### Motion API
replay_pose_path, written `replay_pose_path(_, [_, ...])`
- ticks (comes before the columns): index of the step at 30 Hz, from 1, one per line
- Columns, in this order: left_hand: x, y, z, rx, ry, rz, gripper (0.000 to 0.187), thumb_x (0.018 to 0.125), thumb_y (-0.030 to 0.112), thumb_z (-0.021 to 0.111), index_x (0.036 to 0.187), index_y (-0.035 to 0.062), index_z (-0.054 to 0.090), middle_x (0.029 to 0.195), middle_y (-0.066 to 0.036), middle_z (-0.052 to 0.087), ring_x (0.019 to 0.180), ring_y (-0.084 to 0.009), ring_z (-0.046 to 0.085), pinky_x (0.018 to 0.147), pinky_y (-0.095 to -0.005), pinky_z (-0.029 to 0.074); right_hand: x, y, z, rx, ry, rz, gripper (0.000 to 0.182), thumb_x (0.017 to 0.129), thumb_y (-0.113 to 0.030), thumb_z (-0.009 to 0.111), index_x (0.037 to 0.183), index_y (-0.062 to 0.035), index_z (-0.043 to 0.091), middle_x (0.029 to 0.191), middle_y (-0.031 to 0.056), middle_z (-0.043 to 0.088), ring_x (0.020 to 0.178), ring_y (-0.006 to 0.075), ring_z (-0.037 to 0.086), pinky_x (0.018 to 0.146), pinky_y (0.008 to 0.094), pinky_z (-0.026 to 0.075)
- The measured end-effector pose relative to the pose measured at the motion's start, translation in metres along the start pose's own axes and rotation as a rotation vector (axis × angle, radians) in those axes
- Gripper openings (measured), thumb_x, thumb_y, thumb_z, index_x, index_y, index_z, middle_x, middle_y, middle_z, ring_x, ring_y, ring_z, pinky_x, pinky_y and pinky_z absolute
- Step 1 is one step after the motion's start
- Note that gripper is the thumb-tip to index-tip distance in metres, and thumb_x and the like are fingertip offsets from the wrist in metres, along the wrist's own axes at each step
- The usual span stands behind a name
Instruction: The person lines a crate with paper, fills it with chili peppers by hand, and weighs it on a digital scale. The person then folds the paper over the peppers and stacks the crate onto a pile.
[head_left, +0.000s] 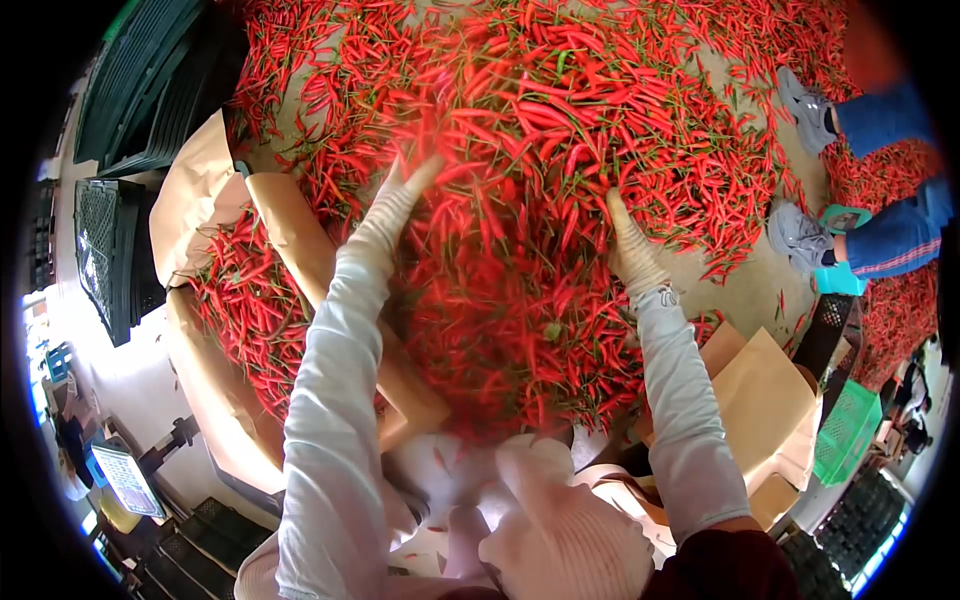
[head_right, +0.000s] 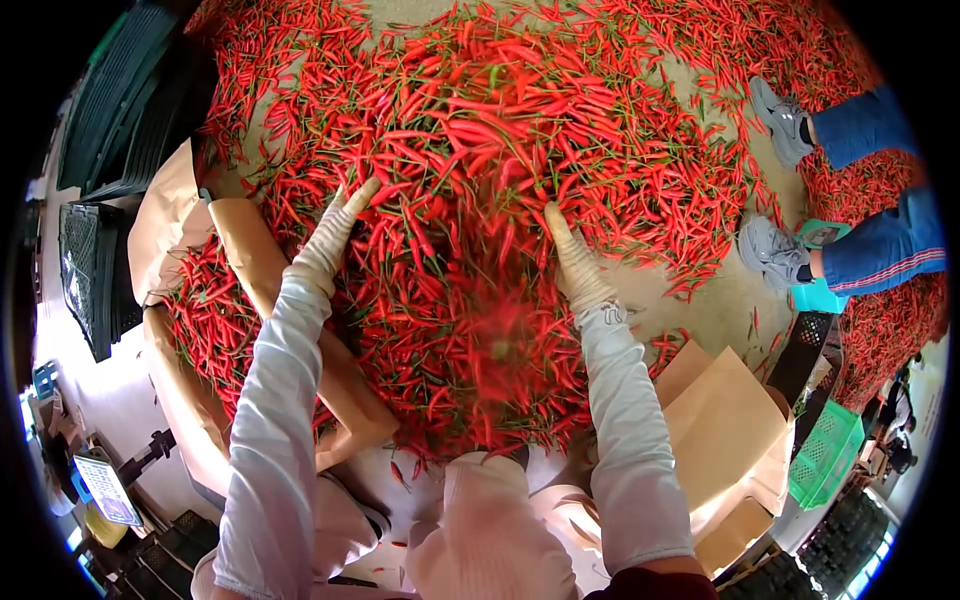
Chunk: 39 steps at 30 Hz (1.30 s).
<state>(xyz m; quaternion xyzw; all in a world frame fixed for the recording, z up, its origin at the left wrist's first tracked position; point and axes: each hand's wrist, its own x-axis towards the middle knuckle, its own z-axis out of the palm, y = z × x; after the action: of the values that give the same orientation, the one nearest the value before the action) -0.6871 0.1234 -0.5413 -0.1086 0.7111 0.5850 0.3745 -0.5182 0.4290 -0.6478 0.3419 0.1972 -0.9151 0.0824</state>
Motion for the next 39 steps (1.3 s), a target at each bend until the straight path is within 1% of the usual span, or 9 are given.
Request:
replay_pose_path(2, [-0.001, -0.004, -0.001, -0.112, -0.189, 0.152, 0.102, 0.075, 0.058, 0.071, 0.15, 0.0068, 0.024, 0.149, -0.012, 0.036, 0.138, -0.0225, 0.03, 0.113, -0.0371, 0.022, -0.008, 0.006, 0.025, -0.696, 0.082, -0.22, 0.076, 0.086, -0.061, 0.057, 0.136, -0.0041, 0.047, 0.137, 0.0084, 0.049, 0.124, 0.0185, 0.046, 0.106, 0.031, 0.033])
replay_pose_path(4, [-0.013, -0.006, 0.01, -0.13, -0.106, 0.112, 0.087, 0.079, 0.052, 0.071, 0.144, 0.0059, 0.037, 0.14, -0.009, 0.048, 0.131, -0.0192, 0.04, 0.11, -0.0338, 0.028, -0.029, 0.017, 0.054, -0.272, -0.02, -0.132, 0.063, 0.091, -0.032, 0.062, 0.141, -0.003, 0.038, 0.136, 0.0111, 0.049, 0.125, 0.0209, 0.046, 0.11, 0.032, 0.03])
replay_pose_path(9, [-0.021, -0.037, 0.015, -0.278, -0.264, 0.125, 0.061, 0.086, 0.039, 0.067, 0.134, 0.0067, 0.048, 0.124, -0.002, 0.058, 0.112, -0.0142, 0.053, 0.097, -0.0305, 0.042, -0.036, 0.042, -0.014, -1.753, -0.268, -1.201, 0.09, 0.064, 0.026, 0.047, 0.145, -0.0038, 0.023, 0.135, 0.0253, 0.046, 0.123, 0.0377, 0.05, 0.104, 0.0388, 0.04])
replay_pose_path(18, [-0.085, -0.04, 0.004, -0.381, -0.345, 0.18, 0.051, 0.088, 0.035, 0.065, 0.129, 0.0074, 0.052, 0.118, -0.001, 0.06, 0.108, -0.0124, 0.055, 0.093, -0.0301, 0.045, -0.054, 0.083, -0.053, -1.387, -0.094, -0.768, 0.081, 0.068, 0.019, 0.061, 0.139, -0.007, 0.033, 0.121, 0.0233, 0.057, 0.108, 0.0407, 0.058, 0.09, 0.0417, 0.047])
replay_pose_path(21, [-0.112, -0.035, -0.006, -0.466, -0.413, 0.172, 0.046, 0.089, 0.035, 0.065, 0.126, 0.0096, 0.055, 0.116, -0.001, 0.06, 0.107, -0.0115, 0.055, 0.091, -0.0287, 0.045, -0.1, 0.081, 0.009, -0.349, -0.012, -0.283, 0.052, 0.08, -0.01, 0.066, 0.129, -0.0105, 0.048, 0.121, 0.0118, 0.06, 0.112, 0.0316, 0.057, 0.093, 0.0389, 0.047])
replay_pose_path(24, [-0.162, -0.007, -0.024, -0.507, -0.384, 0.193, 0.039, 0.09, 0.035, 0.064, 0.119, 0.0103, 0.057, 0.111, 0.0, 0.06, 0.105, -0.0109, 0.054, 0.09, -0.0291, 0.045, -0.146, 0.095, 0.104, -0.418, -0.178, -0.248, 0.062, 0.088, -0.052, 0.06, 0.131, -0.0095, 0.049, 0.122, 0.0055, 0.06, 0.117, 0.022, 0.054, 0.1, 0.0407, 0.044])
replay_pose_path(34, [-0.263, -0.032, -0.207, -0.512, -0.105, 0.289, 0.061, 0.09, 0.048, 0.059, 0.137, 0.0129, 0.046, 0.125, -0.006, 0.057, 0.112, -0.0184, 0.055, 0.094, -0.0338, 0.047, -0.115, 0.204, 0.288, -0.655, -0.372, -0.014, 0.05, 0.092, -0.041, 0.059, 0.129, -0.0077, 0.052, 0.115, 0.0043, 0.061, 0.101, 0.0169, 0.06, 0.086, 0.03, 0.048])
replay_pose_path(36, [-0.253, -0.057, -0.246, -0.494, 0.151, -0.021, 0.07, 0.087, 0.057, 0.057, 0.145, 0.0231, 0.036, 0.147, -0.009, 0.039, 0.135, -0.0241, 0.036, 0.102, -0.0439, 0.041, -0.093, 0.226, 0.311, -0.702, -0.36, 0.046, 0.054, 0.091, -0.039, 0.06, 0.134, -0.0081, 0.048, 0.119, 0.006, 0.06, 0.104, 0.019, 0.059, 0.088, 0.0307, 0.047])
replay_pose_path(39, [-0.215, -0.116, -0.273, 0.015, 0.523, 0.086, 0.088, 0.082, 0.061, 0.06, 0.15, 0.0213, 0.023, 0.154, -0.018, 0.022, 0.143, -0.0325, 0.019, 0.11, -0.0457, 0.032, -0.072, 0.242, 0.34, -1.717, -0.553, -0.097, 0.085, 0.085, -0.041, 0.066, 0.149, -0.0092, 0.021, 0.142, 0.024, 0.04, 0.127, 0.0326, 0.044, 0.103, 0.0381, 0.038])
